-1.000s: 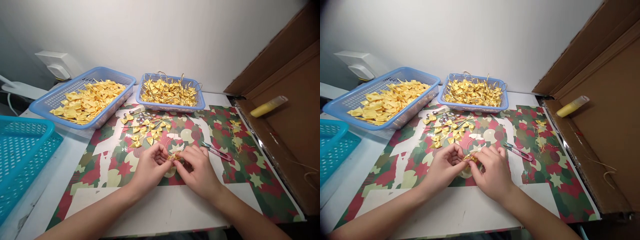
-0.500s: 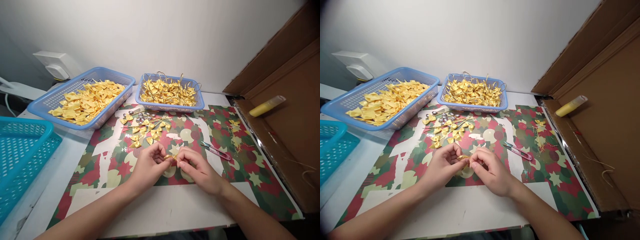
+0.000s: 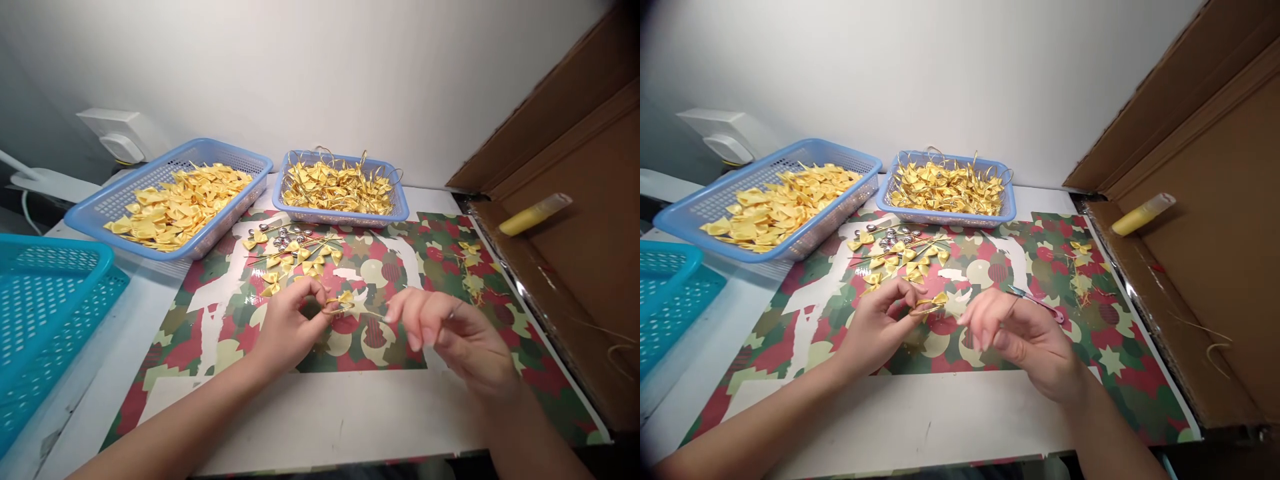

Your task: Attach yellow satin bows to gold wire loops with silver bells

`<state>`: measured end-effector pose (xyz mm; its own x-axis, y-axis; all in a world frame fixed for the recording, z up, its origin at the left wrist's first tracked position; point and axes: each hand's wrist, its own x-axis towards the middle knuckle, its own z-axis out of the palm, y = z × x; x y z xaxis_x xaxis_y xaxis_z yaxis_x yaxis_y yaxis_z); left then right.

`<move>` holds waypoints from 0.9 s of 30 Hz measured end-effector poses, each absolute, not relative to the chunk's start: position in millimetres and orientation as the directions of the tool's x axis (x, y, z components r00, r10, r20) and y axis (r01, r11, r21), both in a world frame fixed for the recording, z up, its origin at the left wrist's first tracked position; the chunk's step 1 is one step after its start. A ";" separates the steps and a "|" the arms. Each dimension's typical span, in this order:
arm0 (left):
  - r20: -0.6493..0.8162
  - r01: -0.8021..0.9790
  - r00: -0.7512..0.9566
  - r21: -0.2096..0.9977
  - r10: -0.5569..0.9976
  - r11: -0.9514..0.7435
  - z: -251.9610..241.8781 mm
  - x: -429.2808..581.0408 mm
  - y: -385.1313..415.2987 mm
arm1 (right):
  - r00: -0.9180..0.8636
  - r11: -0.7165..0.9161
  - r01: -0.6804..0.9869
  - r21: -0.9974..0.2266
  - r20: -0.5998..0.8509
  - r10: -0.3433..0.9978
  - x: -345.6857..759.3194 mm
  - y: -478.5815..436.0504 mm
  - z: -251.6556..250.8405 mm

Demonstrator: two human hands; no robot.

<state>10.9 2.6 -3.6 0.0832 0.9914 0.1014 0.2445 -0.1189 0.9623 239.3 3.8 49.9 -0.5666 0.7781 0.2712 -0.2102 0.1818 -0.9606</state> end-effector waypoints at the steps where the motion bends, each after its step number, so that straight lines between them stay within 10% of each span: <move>1: 0.155 0.279 0.109 0.943 0.982 -0.180 -2.6 10.5 2.3 | -0.541 0.174 -0.260 -0.950 0.293 0.788 238.2 3.7 49.1; 10: 0.499 0.251 0.471 0.715 0.728 -0.652 -4.4 11.0 4.0 | -0.386 0.089 -0.419 -0.904 0.266 0.883 231.9 -1.4 53.6; 18: 0.051 0.118 0.130 0.991 0.990 -0.066 7.6 19.6 1.9 | -0.442 -0.052 -0.457 -0.888 0.176 0.880 220.8 -17.2 48.5; 27: -0.332 -0.393 0.050 0.861 0.942 0.324 8.5 19.9 10.6 | -0.559 -0.256 -0.393 -0.883 0.009 0.829 206.6 -26.4 19.8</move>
<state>19.9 10.6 8.5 0.0498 0.9420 -0.3318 -0.3933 0.3239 0.8605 206.6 -26.4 19.8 -0.5594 0.8288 0.0086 -0.3932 -0.2562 -0.8830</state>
